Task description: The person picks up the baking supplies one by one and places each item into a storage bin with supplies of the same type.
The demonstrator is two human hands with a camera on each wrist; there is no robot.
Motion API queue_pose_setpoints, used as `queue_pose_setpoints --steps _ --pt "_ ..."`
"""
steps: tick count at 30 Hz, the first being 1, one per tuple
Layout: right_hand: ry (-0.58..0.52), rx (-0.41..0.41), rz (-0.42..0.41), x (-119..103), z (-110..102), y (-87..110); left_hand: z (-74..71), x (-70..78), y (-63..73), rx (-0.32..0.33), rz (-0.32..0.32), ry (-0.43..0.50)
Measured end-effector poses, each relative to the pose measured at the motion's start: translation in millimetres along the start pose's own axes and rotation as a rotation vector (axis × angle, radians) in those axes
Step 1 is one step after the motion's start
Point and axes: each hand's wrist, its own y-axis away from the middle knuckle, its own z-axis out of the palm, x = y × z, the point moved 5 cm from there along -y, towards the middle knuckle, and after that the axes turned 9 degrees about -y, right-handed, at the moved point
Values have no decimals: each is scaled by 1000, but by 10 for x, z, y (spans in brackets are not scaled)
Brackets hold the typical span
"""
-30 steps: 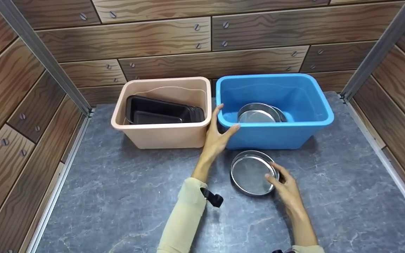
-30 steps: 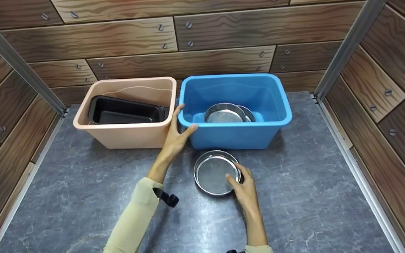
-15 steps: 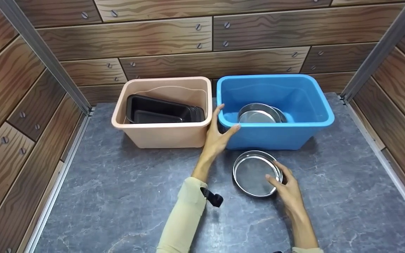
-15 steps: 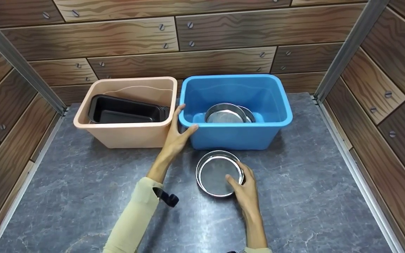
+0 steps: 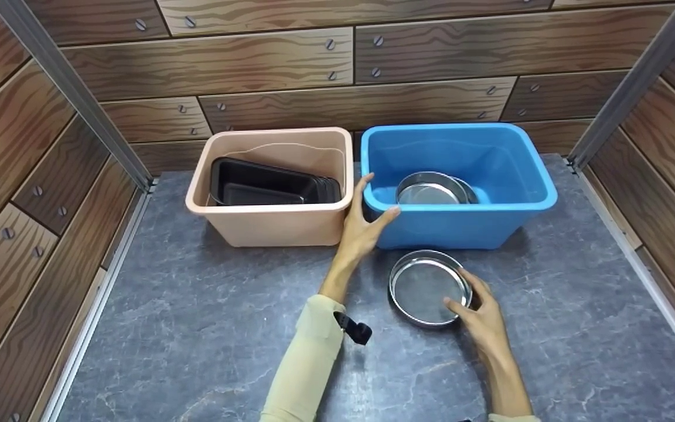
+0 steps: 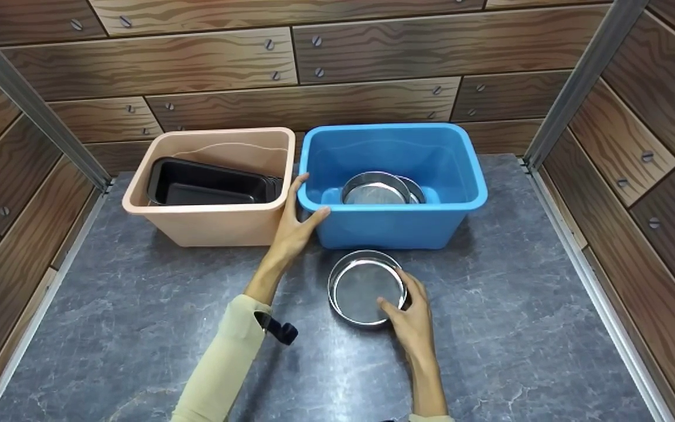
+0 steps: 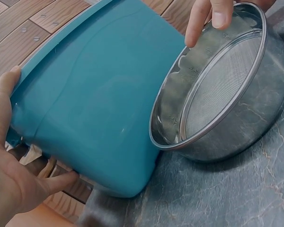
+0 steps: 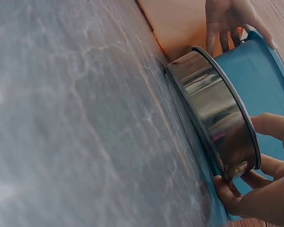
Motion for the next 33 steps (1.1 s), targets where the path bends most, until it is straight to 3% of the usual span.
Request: queue_pose_setpoints --steps 19,27,33 --pt "-52 -7 -19 -74 -25 38 0 4 -2 -7 0 18" --pt "-152 43 -64 -190 -43 74 -3 3 -12 -6 4 20" --pt "-263 17 -113 -328 -25 133 3 3 -8 1 5 19"
